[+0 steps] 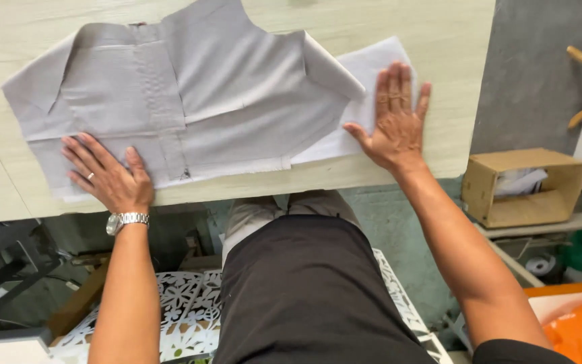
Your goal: Unfolding fabric, aligning a garment pattern piece, and cutting the fabric with scissors.
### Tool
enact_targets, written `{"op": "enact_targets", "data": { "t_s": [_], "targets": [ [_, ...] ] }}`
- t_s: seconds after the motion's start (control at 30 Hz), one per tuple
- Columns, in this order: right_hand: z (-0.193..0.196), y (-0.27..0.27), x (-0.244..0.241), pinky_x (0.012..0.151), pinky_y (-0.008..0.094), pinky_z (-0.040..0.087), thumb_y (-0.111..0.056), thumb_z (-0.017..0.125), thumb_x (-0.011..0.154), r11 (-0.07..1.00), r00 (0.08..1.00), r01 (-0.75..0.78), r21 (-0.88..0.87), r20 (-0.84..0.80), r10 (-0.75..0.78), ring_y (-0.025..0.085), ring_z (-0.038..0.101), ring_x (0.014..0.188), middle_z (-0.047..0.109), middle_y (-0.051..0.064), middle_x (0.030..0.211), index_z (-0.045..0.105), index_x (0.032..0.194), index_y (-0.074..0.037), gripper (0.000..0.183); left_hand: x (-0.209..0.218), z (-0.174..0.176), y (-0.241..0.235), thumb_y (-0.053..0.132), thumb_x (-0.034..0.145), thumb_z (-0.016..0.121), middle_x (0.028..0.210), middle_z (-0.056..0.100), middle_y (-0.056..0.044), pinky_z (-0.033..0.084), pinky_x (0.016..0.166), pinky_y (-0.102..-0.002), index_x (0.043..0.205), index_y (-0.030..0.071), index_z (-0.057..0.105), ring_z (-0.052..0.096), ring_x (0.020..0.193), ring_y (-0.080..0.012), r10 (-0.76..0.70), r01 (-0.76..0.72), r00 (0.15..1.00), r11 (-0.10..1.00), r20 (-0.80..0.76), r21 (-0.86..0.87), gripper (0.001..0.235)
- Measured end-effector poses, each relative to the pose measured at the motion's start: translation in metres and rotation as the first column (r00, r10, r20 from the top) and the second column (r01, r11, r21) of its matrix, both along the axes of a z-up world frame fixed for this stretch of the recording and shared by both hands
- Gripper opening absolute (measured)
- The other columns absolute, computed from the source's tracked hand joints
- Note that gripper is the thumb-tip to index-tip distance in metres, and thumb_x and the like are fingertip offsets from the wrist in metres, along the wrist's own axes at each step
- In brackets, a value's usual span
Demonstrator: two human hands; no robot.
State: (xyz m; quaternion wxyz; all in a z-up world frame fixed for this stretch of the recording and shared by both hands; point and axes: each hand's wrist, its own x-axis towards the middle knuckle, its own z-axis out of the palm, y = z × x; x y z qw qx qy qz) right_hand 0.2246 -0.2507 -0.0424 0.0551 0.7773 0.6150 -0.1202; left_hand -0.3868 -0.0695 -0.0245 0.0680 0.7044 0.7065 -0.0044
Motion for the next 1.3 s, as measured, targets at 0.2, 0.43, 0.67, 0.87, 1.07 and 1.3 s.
{"op": "enact_targets", "data": {
  "t_s": [0.2, 0.43, 0.67, 0.87, 1.07, 1.3],
  "targets": [
    [0.034, -0.013, 0.018, 0.157, 0.084, 0.009, -0.094, 0.044, 0.132, 0.969, 0.996, 0.051, 0.243, -0.079, -0.033, 0.041, 0.008, 0.201, 0.004, 0.016, 0.215, 0.006, 0.207, -0.017, 0.114, -0.001, -0.011, 0.005, 0.081, 0.138, 0.023, 0.211, -0.019, -0.013, -0.007, 0.160, -0.076, 0.209, 0.014, -0.004, -0.017, 0.198, -0.0353, 0.000, -0.003, 1.000, 0.995, -0.030, -0.100, 0.102],
    [0.056, 0.071, -0.025, 0.094, 0.059, 0.057, -0.037, 0.121, 0.106, 0.867, 0.992, 0.056, 0.496, -0.128, 0.009, 0.042, 0.062, 0.121, 0.060, 0.017, 0.138, 0.074, 0.161, -0.009, 0.077, -0.065, -0.031, 0.006, 0.057, 0.141, 0.043, 0.204, 0.036, -0.018, 0.036, 0.156, -0.065, 0.196, 0.011, 0.043, 0.035, 0.190, -0.0383, 0.045, -0.106, 0.984, 0.928, 0.174, 0.358, 0.072],
    [0.039, 0.073, 0.009, 0.097, 0.050, 0.061, -0.004, 0.098, 0.127, 0.840, 0.857, 0.268, 0.471, -0.516, 0.016, 0.036, 0.073, 0.109, 0.076, 0.018, 0.125, 0.077, 0.134, -0.002, 0.023, -0.143, -0.027, 0.017, 0.012, 0.116, 0.088, 0.143, 0.079, -0.024, 0.059, 0.106, -0.066, 0.155, -0.004, 0.080, 0.073, 0.128, -0.0493, 0.018, -0.117, 0.975, 0.888, 0.221, 0.444, 0.043],
    [-0.005, 0.063, 0.041, 0.097, 0.054, 0.057, -0.010, 0.102, 0.146, 0.886, 0.905, 0.217, 0.409, -0.425, -0.025, 0.037, 0.074, 0.109, 0.078, 0.017, 0.123, 0.079, 0.140, -0.001, 0.025, -0.152, -0.018, 0.032, 0.021, 0.109, 0.093, 0.117, 0.085, -0.009, 0.071, 0.092, -0.044, 0.137, 0.009, 0.091, 0.083, 0.094, -0.0240, 0.268, -0.426, 0.845, 0.860, 0.463, 0.280, 0.030],
    [-0.009, 0.060, 0.056, 0.088, 0.052, 0.047, -0.040, 0.068, 0.174, 0.874, 0.747, 0.478, 0.091, -0.565, -0.350, 0.028, 0.064, 0.098, 0.062, 0.008, 0.109, 0.055, 0.122, -0.010, 0.061, -0.123, 0.010, 0.029, 0.022, 0.115, 0.091, 0.126, 0.078, -0.007, 0.070, 0.093, -0.043, 0.141, 0.008, 0.089, 0.077, 0.109, -0.0249, 0.207, -0.308, 0.897, 0.927, 0.390, 0.216, 0.030],
    [-0.016, 0.046, 0.077, 0.105, 0.055, 0.067, -0.019, 0.084, 0.170, 0.857, 0.937, 0.196, 0.476, -0.350, -0.020, 0.053, 0.090, 0.130, 0.093, 0.041, 0.142, 0.092, 0.157, 0.026, 0.047, -0.102, 0.010, 0.011, 0.031, 0.114, 0.094, 0.131, 0.077, -0.009, 0.068, 0.095, -0.051, 0.144, 0.010, 0.087, 0.076, 0.117, -0.0316, 0.269, -0.341, 0.904, 0.923, 0.332, 0.180, 0.037]
  ]
}}
